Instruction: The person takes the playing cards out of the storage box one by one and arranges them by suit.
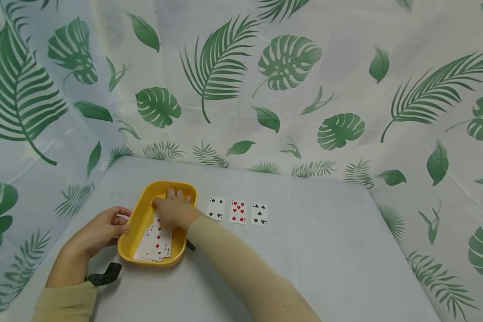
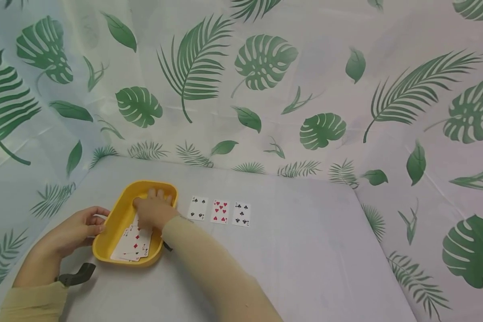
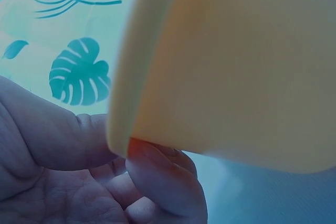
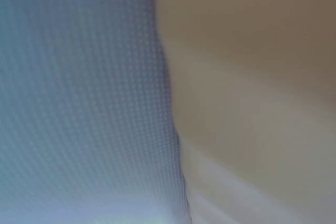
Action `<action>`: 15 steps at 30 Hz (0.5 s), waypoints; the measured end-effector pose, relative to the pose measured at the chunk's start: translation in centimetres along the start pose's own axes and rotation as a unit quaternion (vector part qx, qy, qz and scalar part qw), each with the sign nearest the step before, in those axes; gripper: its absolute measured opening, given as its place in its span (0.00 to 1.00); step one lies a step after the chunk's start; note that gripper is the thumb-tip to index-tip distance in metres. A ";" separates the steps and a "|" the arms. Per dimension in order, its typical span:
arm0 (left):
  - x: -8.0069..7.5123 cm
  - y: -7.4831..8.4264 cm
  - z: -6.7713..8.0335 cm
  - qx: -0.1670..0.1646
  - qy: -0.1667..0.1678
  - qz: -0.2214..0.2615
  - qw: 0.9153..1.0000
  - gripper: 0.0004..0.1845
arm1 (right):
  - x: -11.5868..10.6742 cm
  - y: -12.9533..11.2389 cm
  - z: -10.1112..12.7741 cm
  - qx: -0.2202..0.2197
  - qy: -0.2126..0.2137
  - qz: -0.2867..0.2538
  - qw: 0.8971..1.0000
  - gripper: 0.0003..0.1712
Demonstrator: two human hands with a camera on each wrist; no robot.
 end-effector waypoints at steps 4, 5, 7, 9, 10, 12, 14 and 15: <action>0.0 0.0 -0.1 -0.005 0.006 -0.003 1.000 0.26 | -0.3 0.0 0.2 0.002 0.003 -0.006 1.000 0.36; 0.0 0.0 -0.1 -0.006 0.007 -0.005 1.000 0.26 | -0.3 0.0 0.3 0.004 0.002 -0.008 1.000 0.36; 0.0 0.0 -0.1 -0.009 0.008 -0.005 1.000 0.26 | -0.4 0.0 0.4 0.008 0.000 -0.011 1.000 0.36; 0.0 0.0 -0.1 -0.011 0.009 -0.006 1.000 0.26 | -0.4 0.1 0.5 0.011 0.000 -0.013 1.000 0.36; 0.0 0.0 -0.1 -0.010 0.009 -0.006 1.000 0.26 | -0.5 0.1 0.6 0.012 0.001 -0.013 1.000 0.36; 0.0 -0.1 -0.1 -0.010 0.008 -0.007 1.000 0.25 | -0.5 0.1 0.6 0.012 0.003 -0.012 1.000 0.36; 0.0 -0.1 -0.2 -0.012 0.009 -0.007 1.000 0.25 | -0.5 0.1 0.6 0.010 0.006 -0.016 1.000 0.36; 0.0 -0.1 -0.2 -0.013 0.010 -0.007 1.000 0.25 | -0.5 0.1 0.5 0.010 0.008 -0.017 1.000 0.37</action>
Point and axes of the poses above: each hand's wrist, its own z-axis away from the middle knuckle, its own x-axis out of the palm, y = z × x, the point moved 10 cm from there along -z, towards the middle knuckle
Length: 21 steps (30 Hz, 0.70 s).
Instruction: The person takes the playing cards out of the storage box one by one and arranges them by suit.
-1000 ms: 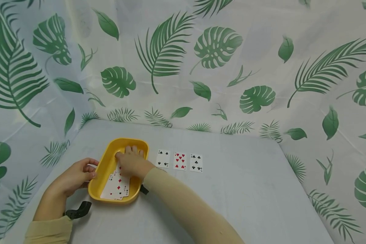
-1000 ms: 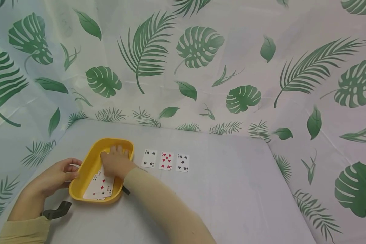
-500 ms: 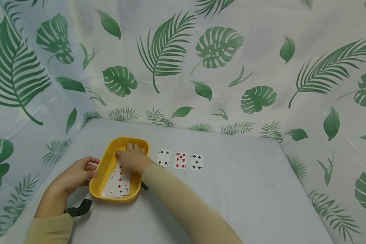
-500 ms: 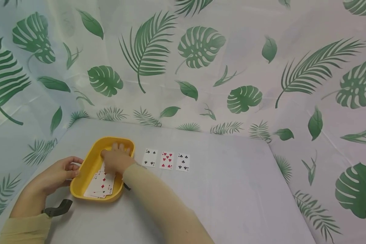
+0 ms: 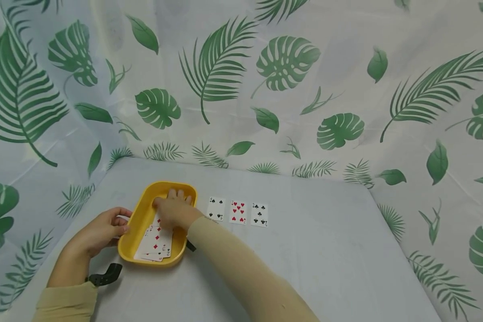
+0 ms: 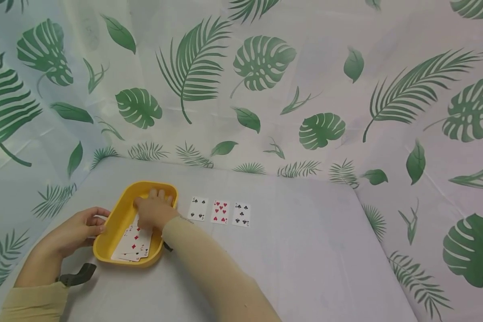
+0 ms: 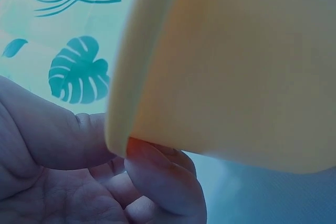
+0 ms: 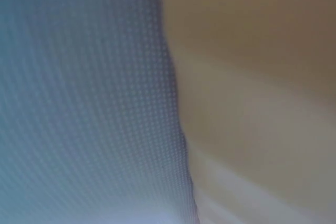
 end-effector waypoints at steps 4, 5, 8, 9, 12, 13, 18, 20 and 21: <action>-0.1 -0.1 0.0 0.000 0.001 0.004 1.000 0.26 | 0.0 -0.1 -0.2 -0.007 0.006 -0.005 1.000 0.37; -0.1 -0.1 0.0 0.001 0.001 0.005 1.000 0.26 | 0.0 -0.1 -0.2 -0.008 0.007 -0.006 1.000 0.37; 0.0 -0.1 0.0 0.002 -0.001 0.007 1.000 0.25 | 0.1 -0.1 -0.2 -0.012 0.010 -0.011 1.000 0.38; 0.0 0.0 0.0 0.002 -0.002 0.007 1.000 0.25 | 0.1 -0.1 -0.2 -0.014 0.012 -0.013 1.000 0.38; 0.0 0.0 0.0 0.002 -0.004 0.009 1.000 0.25 | 0.0 -0.1 -0.2 -0.018 0.016 -0.022 0.999 0.38; 0.1 0.0 0.0 0.003 -0.005 0.010 1.000 0.25 | -0.1 -0.2 -0.2 -0.020 0.017 -0.026 0.999 0.38; 0.0 0.1 0.0 0.008 -0.007 0.010 1.000 0.25 | -0.4 -0.6 -0.2 -0.038 0.021 -0.036 0.998 0.39; 0.0 0.1 -0.1 0.011 -0.007 0.010 1.000 0.25 | -0.5 -0.8 -0.1 -0.046 0.024 -0.038 0.998 0.39; 0.0 0.0 -0.2 0.013 -0.007 0.009 1.000 0.25 | -0.6 -0.8 -0.1 -0.049 0.027 -0.038 0.998 0.39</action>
Point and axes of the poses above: each hand's wrist, its own z-axis away from the middle knuckle, its own x-axis out of the palm, y = z × x, the point moved 10 cm from there along -z, towards the middle knuckle
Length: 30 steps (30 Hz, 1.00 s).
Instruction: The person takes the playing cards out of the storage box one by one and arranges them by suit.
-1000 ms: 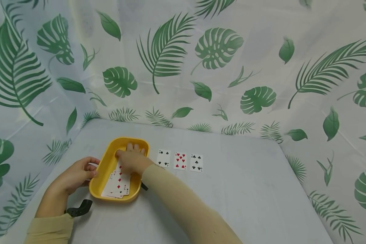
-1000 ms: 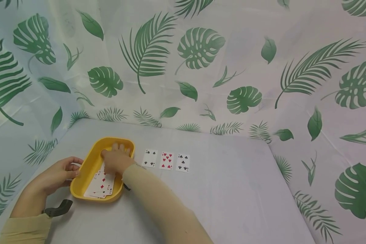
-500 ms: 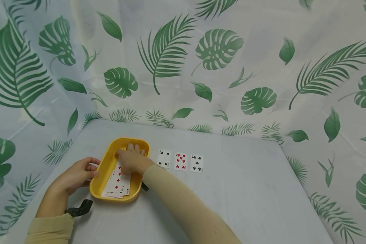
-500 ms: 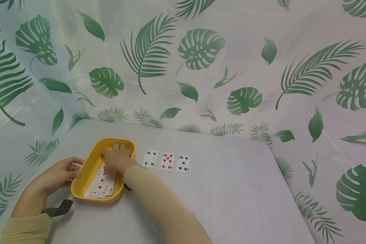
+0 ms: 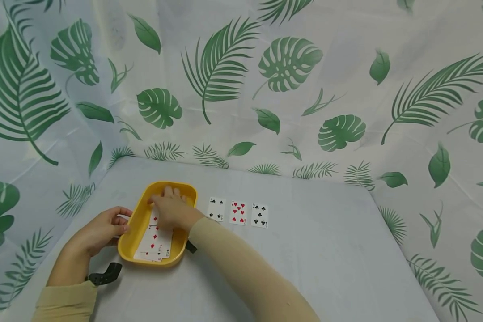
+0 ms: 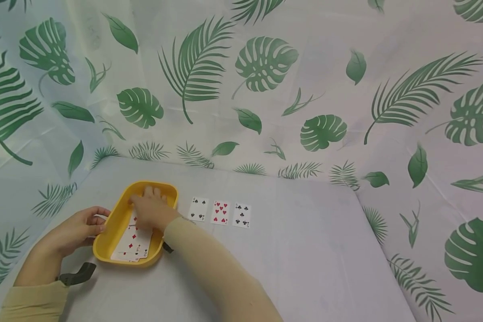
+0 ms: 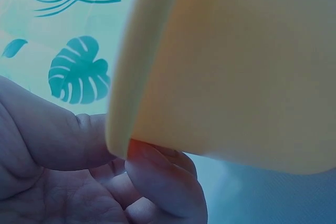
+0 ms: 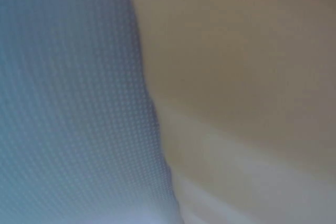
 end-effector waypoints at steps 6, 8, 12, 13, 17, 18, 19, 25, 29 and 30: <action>0.1 0.0 -0.2 0.002 -0.002 0.002 1.000 0.25 | -0.7 -0.5 0.2 -0.017 0.020 -0.003 1.000 0.40; 0.1 0.0 -0.2 0.002 -0.003 0.002 1.000 0.25 | -1.0 -0.6 0.4 -0.024 0.023 -0.009 0.999 0.41; 0.1 -0.1 -0.2 0.003 -0.005 0.000 1.000 0.25 | -1.5 -1.0 1.1 -0.042 0.016 -0.017 0.999 0.42; 0.1 -0.1 -0.2 0.003 -0.004 -0.001 1.000 0.25 | -1.6 -1.1 1.4 -0.046 0.013 -0.018 0.999 0.42; 0.0 -0.1 -0.1 -0.001 -0.003 -0.003 1.000 0.25 | -1.8 -1.4 2.1 -0.055 0.005 -0.020 0.998 0.43; 0.0 0.0 -0.1 0.000 -0.003 -0.004 1.000 0.25 | -1.9 -1.4 2.3 -0.057 0.004 -0.022 0.998 0.43; 0.0 0.0 0.0 0.000 -0.004 -0.004 1.000 0.25 | -1.9 -1.5 2.5 -0.058 0.003 -0.024 0.998 0.43; 0.1 0.1 0.0 -0.002 -0.004 -0.003 1.000 0.25 | -2.2 -1.5 3.7 -0.067 -0.003 -0.039 0.997 0.43; 0.0 0.0 0.0 -0.005 -0.002 -0.005 1.000 0.25 | -2.4 -1.2 4.6 -0.072 -0.002 -0.049 0.996 0.44; 0.0 -0.1 0.0 -0.007 -0.001 -0.006 1.000 0.25 | -2.4 -1.1 4.8 -0.073 -0.001 -0.052 0.996 0.44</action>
Point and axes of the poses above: each hand's wrist, its own z-axis away from the middle knuckle, its own x-axis out of the palm, y = z × x, the point moved 10 cm from there along -z, towards the middle knuckle
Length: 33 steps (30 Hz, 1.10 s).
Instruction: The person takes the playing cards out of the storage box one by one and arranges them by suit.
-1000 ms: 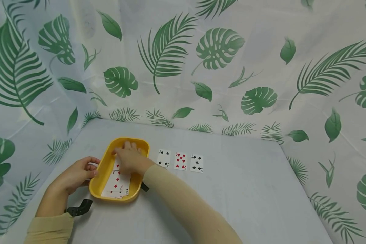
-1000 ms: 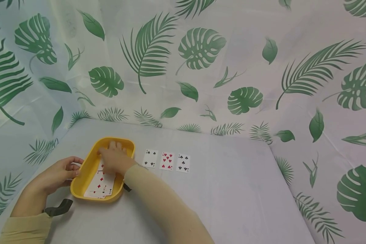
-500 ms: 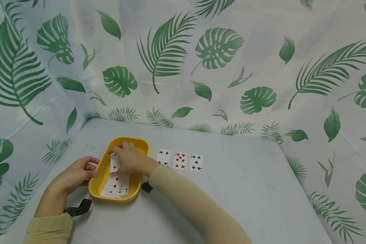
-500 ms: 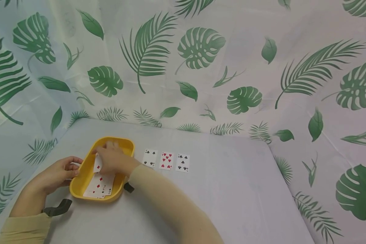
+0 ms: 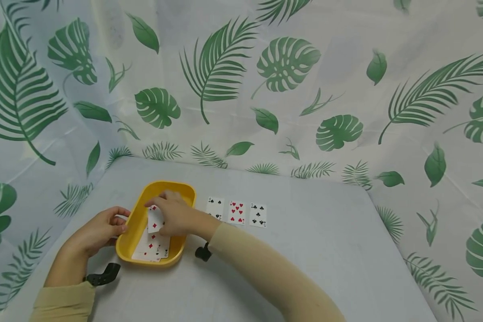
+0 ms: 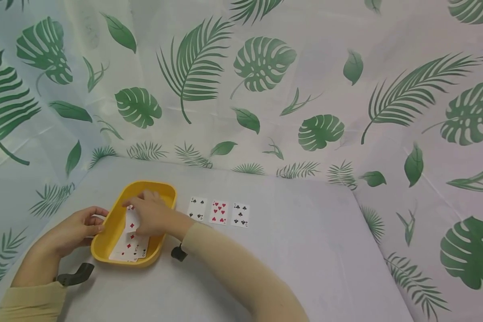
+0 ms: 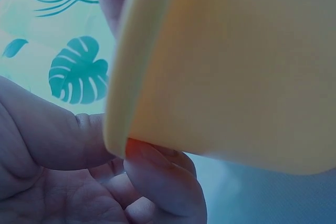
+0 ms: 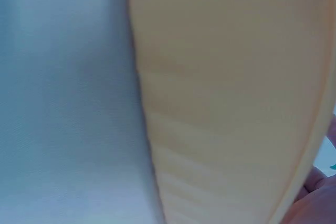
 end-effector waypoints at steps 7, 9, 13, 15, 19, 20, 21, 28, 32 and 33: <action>0.0 -0.1 0.1 -0.009 0.006 -0.006 1.000 0.26 | -0.6 1.7 1.6 0.009 0.024 -0.036 0.999 0.45; 0.0 -0.1 0.1 -0.008 0.006 -0.006 1.000 0.26 | -1.0 2.3 2.3 0.010 0.034 -0.052 0.998 0.45; 0.1 -0.1 0.1 -0.006 0.003 -0.002 1.000 0.26 | -2.0 3.5 3.7 0.009 0.052 -0.072 0.996 0.46; 0.2 -0.1 0.2 -0.006 0.001 0.000 1.000 0.26 | -2.6 4.1 4.5 0.011 0.060 -0.080 0.995 0.45; 0.3 0.1 0.2 -0.006 -0.001 0.002 1.000 0.26 | -3.7 5.4 6.0 0.021 0.076 -0.103 0.992 0.44; 0.3 0.1 0.2 -0.006 0.000 0.002 1.000 0.26 | -3.9 5.8 6.4 0.024 0.080 -0.107 0.991 0.44; 0.3 0.1 0.2 -0.007 0.001 0.002 1.000 0.26 | -4.2 6.1 6.7 0.026 0.083 -0.111 0.990 0.44; 0.4 0.2 0.1 0.003 -0.002 0.000 1.000 0.26 | -5.1 8.7 8.8 0.037 0.095 -0.112 0.989 0.44; 0.2 0.0 0.1 0.004 -0.003 -0.003 1.000 0.26 | -5.4 9.8 9.7 0.032 0.098 -0.103 0.989 0.45; 0.2 -0.1 0.1 0.004 -0.003 -0.004 1.000 0.26 | -5.5 10.1 9.9 0.031 0.099 -0.103 0.989 0.45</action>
Point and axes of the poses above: each hand's wrist, its own z-axis away from the middle knuckle, its own x-axis out of the palm, y = z × x, the point moved 10 cm from there along -z, towards the middle knuckle
